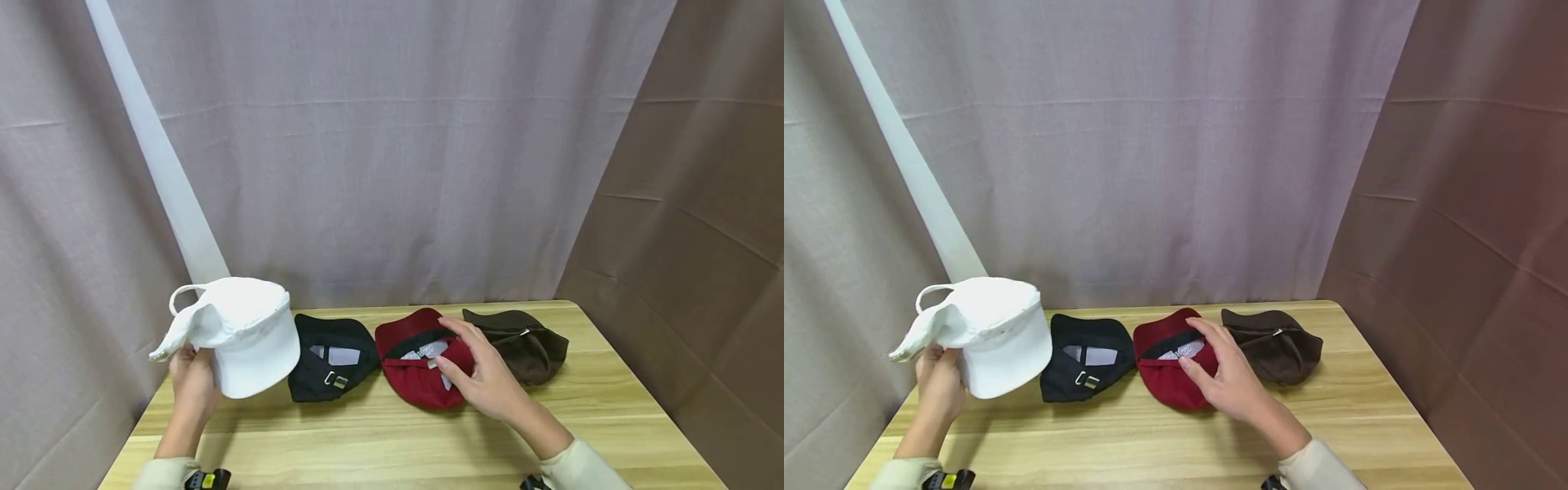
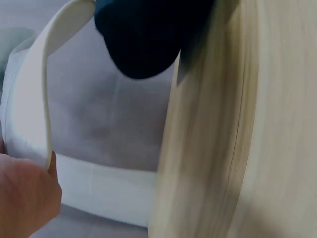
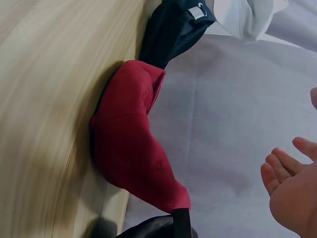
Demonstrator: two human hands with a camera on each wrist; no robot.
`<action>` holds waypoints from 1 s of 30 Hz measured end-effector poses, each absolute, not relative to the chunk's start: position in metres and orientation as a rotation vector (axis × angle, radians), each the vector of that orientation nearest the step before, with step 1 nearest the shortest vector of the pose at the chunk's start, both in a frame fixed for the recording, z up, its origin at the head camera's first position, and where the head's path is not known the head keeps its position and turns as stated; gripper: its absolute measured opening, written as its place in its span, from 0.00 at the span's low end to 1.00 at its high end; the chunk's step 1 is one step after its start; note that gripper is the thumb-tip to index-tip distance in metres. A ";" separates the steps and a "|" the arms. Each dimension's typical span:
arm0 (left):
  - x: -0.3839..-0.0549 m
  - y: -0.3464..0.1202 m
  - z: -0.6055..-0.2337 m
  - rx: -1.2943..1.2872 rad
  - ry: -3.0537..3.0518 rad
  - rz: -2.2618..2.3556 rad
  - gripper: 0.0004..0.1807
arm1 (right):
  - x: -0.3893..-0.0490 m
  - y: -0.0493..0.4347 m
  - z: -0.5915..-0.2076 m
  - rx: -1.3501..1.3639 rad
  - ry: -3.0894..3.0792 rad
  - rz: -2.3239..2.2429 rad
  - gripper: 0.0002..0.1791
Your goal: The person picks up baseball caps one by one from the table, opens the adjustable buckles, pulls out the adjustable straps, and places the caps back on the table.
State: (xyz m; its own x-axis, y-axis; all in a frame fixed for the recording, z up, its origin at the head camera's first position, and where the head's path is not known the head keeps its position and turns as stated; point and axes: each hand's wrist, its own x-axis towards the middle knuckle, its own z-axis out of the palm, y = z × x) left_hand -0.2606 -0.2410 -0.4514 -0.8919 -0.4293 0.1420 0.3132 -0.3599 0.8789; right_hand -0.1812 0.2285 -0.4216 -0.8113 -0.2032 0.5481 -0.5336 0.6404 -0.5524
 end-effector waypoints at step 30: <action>-0.280 -0.277 -0.487 0.547 -2.670 -1.599 0.48 | -0.178 0.229 -0.423 0.545 -2.476 1.012 0.32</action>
